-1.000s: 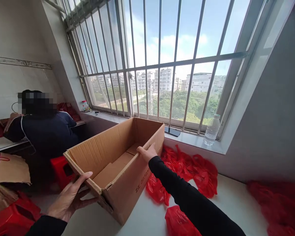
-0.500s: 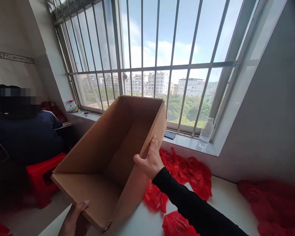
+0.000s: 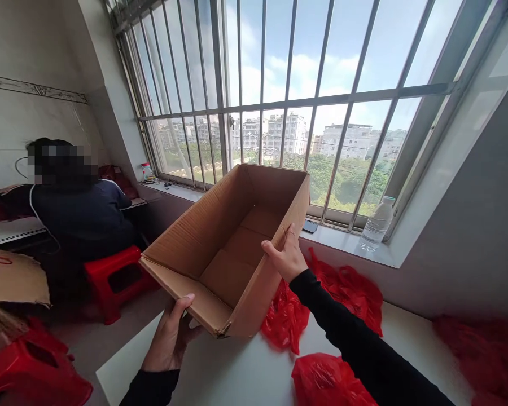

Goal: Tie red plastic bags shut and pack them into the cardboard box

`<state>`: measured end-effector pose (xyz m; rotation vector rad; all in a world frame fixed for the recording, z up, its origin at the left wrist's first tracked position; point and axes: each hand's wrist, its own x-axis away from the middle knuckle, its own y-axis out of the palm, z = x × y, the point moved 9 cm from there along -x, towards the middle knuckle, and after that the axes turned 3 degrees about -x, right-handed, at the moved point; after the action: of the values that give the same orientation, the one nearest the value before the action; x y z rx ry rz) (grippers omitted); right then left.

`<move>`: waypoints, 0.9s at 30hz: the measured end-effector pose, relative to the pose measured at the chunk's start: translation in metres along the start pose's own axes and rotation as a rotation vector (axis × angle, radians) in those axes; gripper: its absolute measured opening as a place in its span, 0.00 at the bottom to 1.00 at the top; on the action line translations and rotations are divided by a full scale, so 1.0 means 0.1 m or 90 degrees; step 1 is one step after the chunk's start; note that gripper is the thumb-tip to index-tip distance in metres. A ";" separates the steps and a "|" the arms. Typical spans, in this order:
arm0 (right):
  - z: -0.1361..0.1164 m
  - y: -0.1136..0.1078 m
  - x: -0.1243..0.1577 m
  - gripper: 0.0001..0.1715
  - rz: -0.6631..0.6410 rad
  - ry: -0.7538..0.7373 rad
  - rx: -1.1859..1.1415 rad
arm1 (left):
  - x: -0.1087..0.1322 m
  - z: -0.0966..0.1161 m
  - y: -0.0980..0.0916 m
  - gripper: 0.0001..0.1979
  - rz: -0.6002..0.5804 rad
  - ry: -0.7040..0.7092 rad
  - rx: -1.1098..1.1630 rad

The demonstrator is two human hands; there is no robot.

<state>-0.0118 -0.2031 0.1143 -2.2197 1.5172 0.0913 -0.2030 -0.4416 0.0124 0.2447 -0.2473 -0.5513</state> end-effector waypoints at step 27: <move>1.97 0.07 0.24 0.35 -0.210 -0.076 0.414 | 0.20 0.02 0.32 0.14 -0.013 -0.071 -0.109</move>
<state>0.0292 -0.1481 -0.0720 -1.8498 0.9189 -0.3215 -0.1719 -0.4266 0.0267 0.0505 -0.3040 -0.6044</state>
